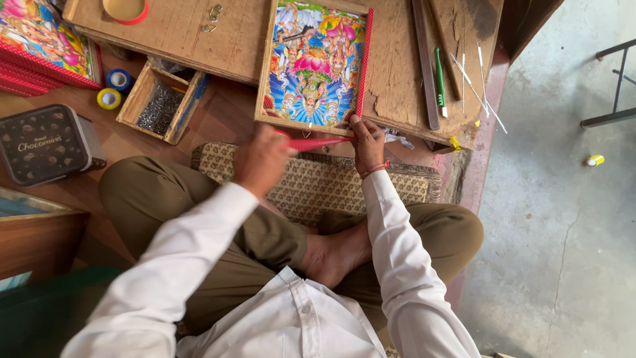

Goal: The person assembles a wooden picture frame by wrapping red decorative tape around the edges, securing it with a hammer and nails, and trimming excess tape. The person repeats this process on multiple frames, stacking completed units aside.

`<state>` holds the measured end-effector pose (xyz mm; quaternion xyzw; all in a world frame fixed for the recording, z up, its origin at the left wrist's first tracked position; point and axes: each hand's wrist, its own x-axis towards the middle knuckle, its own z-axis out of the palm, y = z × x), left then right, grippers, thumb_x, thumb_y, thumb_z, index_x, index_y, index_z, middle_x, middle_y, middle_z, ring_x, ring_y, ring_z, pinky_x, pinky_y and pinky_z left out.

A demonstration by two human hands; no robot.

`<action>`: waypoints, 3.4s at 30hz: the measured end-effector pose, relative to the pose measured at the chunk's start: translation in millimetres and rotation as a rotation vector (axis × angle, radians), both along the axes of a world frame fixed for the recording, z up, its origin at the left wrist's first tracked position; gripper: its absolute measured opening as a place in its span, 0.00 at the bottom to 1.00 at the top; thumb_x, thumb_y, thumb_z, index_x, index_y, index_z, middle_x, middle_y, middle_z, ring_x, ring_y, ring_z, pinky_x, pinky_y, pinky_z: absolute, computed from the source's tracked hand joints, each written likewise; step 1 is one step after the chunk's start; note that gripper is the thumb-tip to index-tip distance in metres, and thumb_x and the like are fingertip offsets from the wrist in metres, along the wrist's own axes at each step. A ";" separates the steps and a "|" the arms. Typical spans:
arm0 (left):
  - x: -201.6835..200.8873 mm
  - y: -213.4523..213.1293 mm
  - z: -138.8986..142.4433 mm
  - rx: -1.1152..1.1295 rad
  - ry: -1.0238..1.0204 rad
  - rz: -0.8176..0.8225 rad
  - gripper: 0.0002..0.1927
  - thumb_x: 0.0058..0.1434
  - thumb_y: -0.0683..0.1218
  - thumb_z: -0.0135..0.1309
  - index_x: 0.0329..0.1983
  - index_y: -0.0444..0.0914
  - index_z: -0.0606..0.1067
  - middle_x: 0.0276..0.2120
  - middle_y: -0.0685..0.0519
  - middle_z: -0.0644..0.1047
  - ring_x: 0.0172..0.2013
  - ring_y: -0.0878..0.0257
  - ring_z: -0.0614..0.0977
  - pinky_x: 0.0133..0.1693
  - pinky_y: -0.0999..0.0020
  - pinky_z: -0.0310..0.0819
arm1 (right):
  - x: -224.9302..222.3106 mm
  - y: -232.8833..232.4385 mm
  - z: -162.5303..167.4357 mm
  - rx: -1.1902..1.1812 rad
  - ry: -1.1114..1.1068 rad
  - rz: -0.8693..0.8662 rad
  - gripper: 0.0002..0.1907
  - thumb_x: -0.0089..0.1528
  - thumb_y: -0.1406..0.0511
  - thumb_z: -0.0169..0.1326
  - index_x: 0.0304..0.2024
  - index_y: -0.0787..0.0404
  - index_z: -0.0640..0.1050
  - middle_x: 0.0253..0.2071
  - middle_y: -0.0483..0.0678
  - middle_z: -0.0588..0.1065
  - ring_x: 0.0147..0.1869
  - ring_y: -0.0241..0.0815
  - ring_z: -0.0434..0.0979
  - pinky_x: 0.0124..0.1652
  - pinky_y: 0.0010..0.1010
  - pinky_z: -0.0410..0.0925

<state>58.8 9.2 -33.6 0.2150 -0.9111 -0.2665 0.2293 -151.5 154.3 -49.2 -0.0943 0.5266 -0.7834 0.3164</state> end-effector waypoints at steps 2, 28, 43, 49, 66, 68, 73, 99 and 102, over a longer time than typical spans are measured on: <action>25.1 -41.8 7.3 -0.005 -0.102 0.101 0.10 0.59 0.46 0.66 0.32 0.34 0.81 0.39 0.44 0.75 0.36 0.49 0.81 0.37 0.54 0.75 | 0.2 1.0 0.6 0.028 -0.003 -0.009 0.16 0.66 0.63 0.59 0.48 0.72 0.80 0.39 0.50 0.81 0.40 0.38 0.82 0.42 0.28 0.75; 17.4 -93.7 9.3 0.369 0.199 0.013 0.16 0.51 0.46 0.72 0.39 0.33 0.82 0.37 0.42 0.82 0.38 0.53 0.85 0.41 0.62 0.78 | 14.3 38.1 -20.7 0.188 0.574 -0.137 0.13 0.60 0.80 0.64 0.46 0.67 0.83 0.46 0.49 0.82 0.48 0.37 0.83 0.48 0.29 0.77; 8.4 -101.0 5.5 0.422 0.162 0.012 0.10 0.57 0.45 0.68 0.31 0.34 0.81 0.30 0.48 0.81 0.32 0.57 0.82 0.36 0.62 0.73 | 16.0 35.8 -11.5 0.218 0.409 -0.158 0.06 0.61 0.78 0.63 0.40 0.69 0.83 0.37 0.46 0.81 0.40 0.32 0.79 0.43 0.23 0.73; 5.2 -101.8 5.2 0.451 0.130 0.019 0.09 0.57 0.44 0.68 0.29 0.34 0.80 0.28 0.49 0.80 0.30 0.58 0.81 0.34 0.62 0.72 | 16.1 33.8 -11.9 0.229 0.409 -0.161 0.05 0.60 0.77 0.63 0.39 0.69 0.82 0.37 0.46 0.81 0.40 0.32 0.79 0.43 0.22 0.73; 0.8 -74.4 3.4 0.909 0.214 0.045 0.05 0.55 0.40 0.65 0.30 0.32 0.82 0.26 0.54 0.82 0.28 0.69 0.80 0.33 0.72 0.74 | 25.4 -12.8 2.1 -0.003 -0.141 -0.614 0.13 0.57 0.71 0.65 0.43 0.66 0.79 0.37 0.50 0.81 0.35 0.39 0.81 0.35 0.29 0.76; 0.2 -69.6 4.9 1.000 0.178 0.112 0.05 0.55 0.40 0.65 0.29 0.32 0.81 0.25 0.54 0.81 0.26 0.69 0.79 0.29 0.72 0.72 | 40.6 -27.9 2.0 -0.003 -0.159 -0.614 0.13 0.58 0.70 0.66 0.43 0.65 0.77 0.35 0.50 0.80 0.32 0.39 0.78 0.32 0.30 0.73; -1.1 -67.1 8.5 1.053 0.225 0.105 0.05 0.54 0.39 0.64 0.28 0.31 0.81 0.24 0.53 0.80 0.25 0.70 0.78 0.28 0.73 0.71 | 107.1 -84.5 3.3 -0.022 -0.223 -0.452 0.13 0.56 0.69 0.67 0.40 0.63 0.76 0.35 0.49 0.79 0.31 0.41 0.79 0.31 0.31 0.73; -27.2 -34.2 132.8 -0.090 0.390 -0.011 0.51 0.51 0.48 0.72 0.74 0.32 0.60 0.70 0.35 0.63 0.71 0.41 0.63 0.69 0.48 0.54 | 43.6 44.4 144.6 0.222 0.392 0.286 0.10 0.57 0.72 0.64 0.41 0.70 0.82 0.37 0.52 0.84 0.39 0.38 0.85 0.42 0.32 0.77; -32.3 -49.1 159.4 -0.258 0.455 0.087 0.55 0.46 0.51 0.74 0.72 0.28 0.59 0.68 0.31 0.65 0.68 0.38 0.65 0.66 0.44 0.47 | 20.3 61.4 199.8 0.638 0.597 0.413 0.10 0.57 0.68 0.64 0.41 0.63 0.86 0.28 0.56 0.80 0.25 0.41 0.75 0.26 0.37 0.68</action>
